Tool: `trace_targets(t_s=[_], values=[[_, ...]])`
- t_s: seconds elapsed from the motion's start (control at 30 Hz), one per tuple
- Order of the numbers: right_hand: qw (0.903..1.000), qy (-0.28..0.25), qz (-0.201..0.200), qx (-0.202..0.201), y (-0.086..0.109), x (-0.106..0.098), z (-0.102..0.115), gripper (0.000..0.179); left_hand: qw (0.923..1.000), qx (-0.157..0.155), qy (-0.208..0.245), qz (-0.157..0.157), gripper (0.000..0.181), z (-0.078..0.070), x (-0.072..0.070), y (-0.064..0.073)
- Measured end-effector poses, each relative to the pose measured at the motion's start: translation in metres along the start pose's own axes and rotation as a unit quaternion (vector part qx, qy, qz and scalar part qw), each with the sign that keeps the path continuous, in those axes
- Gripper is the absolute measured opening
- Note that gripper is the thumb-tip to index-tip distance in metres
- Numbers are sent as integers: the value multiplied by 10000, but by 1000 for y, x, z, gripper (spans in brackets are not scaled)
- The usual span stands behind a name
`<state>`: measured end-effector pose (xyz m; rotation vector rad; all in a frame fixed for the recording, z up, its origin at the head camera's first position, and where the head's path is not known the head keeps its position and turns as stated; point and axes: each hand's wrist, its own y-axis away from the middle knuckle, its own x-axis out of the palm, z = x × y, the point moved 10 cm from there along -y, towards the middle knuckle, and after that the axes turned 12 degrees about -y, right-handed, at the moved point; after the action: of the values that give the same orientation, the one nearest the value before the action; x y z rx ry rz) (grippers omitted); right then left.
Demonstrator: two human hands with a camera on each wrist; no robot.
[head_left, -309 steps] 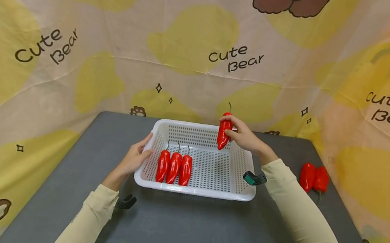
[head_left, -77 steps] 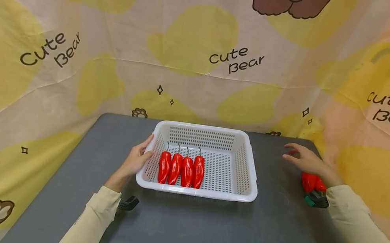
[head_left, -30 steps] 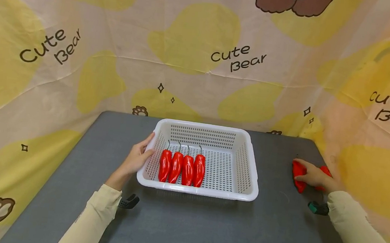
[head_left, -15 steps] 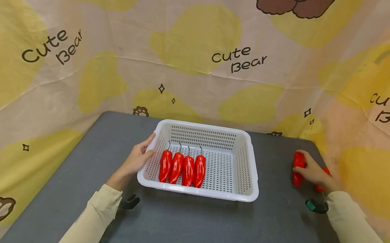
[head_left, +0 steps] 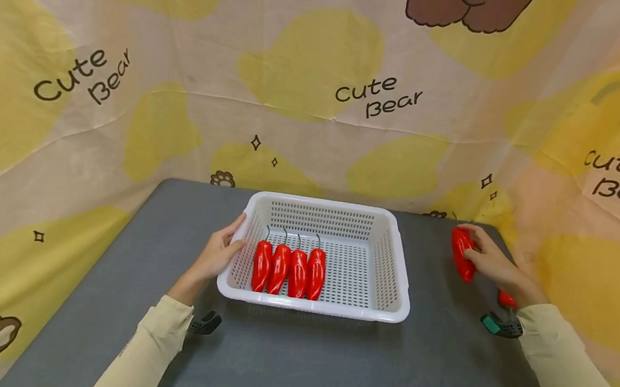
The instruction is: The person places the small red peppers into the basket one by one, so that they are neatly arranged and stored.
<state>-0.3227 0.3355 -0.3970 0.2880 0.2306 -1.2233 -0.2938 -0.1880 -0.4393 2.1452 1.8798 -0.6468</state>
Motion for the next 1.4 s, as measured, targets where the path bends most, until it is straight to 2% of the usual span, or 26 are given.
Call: trace_targets(t_s=[0.23,0.37,0.53,0.83,1.4], values=[[9988,-81,-165,-453,-3,13,27,60,9999,-110,19,39,64,5,1,2],[9977,-155,-268,-596,-3,19,40,62,10000,-38,67,60,64,4,1,3],[9957,-420,-191,-802,-6,31,50,63,10000,26,68,25,64,1,0,2],[9935,-658,-6,-934,-11,52,54,68,10000,-31,22,44,64,3,1,3],[9946,-481,92,-917,-21,74,60,68,10000,0,1,-26,64,1,-1,-1]])
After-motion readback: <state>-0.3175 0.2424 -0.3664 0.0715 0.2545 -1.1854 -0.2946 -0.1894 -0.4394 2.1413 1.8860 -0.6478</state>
